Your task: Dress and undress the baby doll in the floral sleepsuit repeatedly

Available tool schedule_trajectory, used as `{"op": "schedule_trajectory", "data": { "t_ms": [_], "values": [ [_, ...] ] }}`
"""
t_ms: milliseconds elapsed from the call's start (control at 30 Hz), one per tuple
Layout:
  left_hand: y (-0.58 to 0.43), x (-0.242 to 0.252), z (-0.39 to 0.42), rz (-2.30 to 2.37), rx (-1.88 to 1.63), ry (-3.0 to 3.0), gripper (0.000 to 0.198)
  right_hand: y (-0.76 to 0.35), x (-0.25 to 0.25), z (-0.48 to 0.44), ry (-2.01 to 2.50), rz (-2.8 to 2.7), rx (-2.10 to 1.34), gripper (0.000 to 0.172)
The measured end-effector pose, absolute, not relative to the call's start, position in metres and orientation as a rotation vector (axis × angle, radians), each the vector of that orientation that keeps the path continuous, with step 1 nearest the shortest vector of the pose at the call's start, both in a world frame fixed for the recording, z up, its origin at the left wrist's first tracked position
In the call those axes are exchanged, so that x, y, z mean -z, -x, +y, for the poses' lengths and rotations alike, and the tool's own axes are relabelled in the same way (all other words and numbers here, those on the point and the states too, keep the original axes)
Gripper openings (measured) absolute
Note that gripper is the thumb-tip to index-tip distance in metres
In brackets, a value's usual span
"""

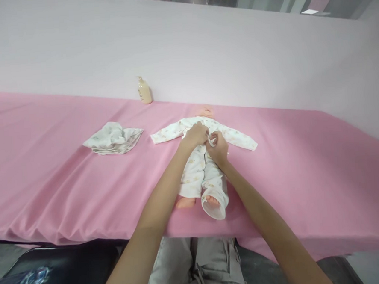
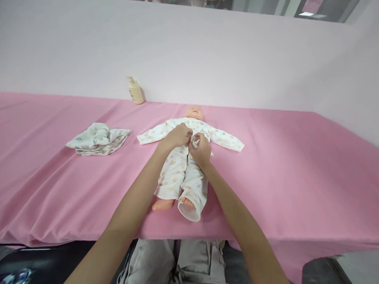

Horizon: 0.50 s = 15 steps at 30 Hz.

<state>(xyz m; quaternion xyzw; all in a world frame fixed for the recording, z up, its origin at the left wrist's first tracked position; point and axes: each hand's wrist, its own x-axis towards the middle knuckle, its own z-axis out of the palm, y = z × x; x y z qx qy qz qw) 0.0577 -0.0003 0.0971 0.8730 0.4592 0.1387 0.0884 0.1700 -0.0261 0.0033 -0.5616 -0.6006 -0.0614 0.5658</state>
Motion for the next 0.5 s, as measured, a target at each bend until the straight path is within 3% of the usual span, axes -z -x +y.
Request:
{"op": "schedule_trajectory", "data": {
  "t_ms": [200,367,500],
  "values": [
    [-0.058,-0.094,0.004,1.353,-0.578,-2.586,0.022,-0.172,-0.003,-0.029,1.323,-1.422,0.053,0.007],
    [-0.048,-0.093,0.014,1.351,-0.663,-2.446,0.014,-0.177,-0.010,-0.027,1.187,-1.483,-0.071,0.019],
    [-0.016,-0.096,0.029,1.663,-0.838,-2.241,0.020,-0.224,-0.018,-0.021,1.302,-0.665,-0.435,0.025]
  ]
}}
